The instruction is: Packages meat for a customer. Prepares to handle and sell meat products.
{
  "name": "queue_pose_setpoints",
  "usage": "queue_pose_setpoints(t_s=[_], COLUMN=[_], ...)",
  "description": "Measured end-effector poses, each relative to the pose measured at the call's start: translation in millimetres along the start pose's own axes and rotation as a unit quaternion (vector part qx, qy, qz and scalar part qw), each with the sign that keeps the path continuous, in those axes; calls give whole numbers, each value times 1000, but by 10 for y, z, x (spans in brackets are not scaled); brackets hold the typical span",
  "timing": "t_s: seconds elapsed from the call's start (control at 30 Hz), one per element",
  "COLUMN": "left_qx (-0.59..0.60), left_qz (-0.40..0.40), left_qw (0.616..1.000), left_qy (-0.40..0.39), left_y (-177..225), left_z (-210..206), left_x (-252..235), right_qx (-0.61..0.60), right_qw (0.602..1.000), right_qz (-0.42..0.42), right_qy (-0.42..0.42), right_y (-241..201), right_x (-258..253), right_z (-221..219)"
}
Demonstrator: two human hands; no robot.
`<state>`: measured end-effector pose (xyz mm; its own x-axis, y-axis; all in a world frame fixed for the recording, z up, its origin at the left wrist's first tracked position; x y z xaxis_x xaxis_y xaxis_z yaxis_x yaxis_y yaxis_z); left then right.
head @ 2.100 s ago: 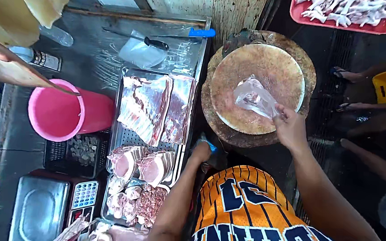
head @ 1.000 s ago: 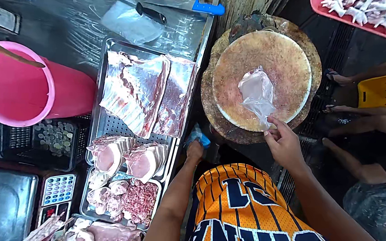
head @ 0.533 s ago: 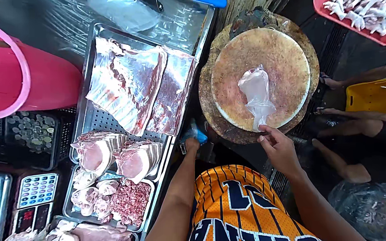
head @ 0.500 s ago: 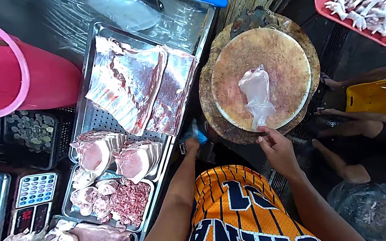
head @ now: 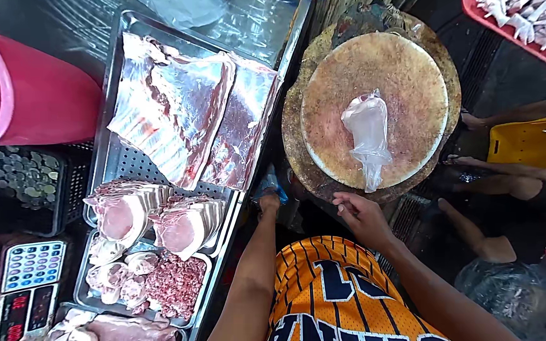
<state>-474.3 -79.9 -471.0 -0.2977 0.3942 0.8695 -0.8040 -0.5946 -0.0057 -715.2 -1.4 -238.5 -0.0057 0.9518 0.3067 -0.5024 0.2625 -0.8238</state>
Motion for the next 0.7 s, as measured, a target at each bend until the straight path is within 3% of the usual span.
queue_pose_setpoints(t_s=[0.2, 0.37, 0.7], left_qx=[129, 99, 148], left_qz=[41, 64, 40], left_qw=[991, 992, 986], left_qy=[18, 32, 62], left_y=[8, -64, -317], left_z=[-47, -66, 92], left_x=[99, 61, 156], right_qx=[-173, -161, -40], right_qw=[976, 956, 948], right_qz=[-103, -187, -101], right_qy=[-80, -159, -298], right_y=[387, 708, 811], right_x=[-394, -704, -872], right_z=[-761, -1285, -1944])
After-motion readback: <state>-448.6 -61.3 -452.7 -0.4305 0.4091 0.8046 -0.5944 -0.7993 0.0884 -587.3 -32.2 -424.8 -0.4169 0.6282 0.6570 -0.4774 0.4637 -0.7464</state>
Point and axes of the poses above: each hand's wrist, its own x-axis away from the middle knuckle, its own z-axis out of the back of the hand, y = z × x, the point moved 3 cm from there along -x, towards the middle knuckle, and after that the axes turned 11 degrees about z, right-handed, at the moved point
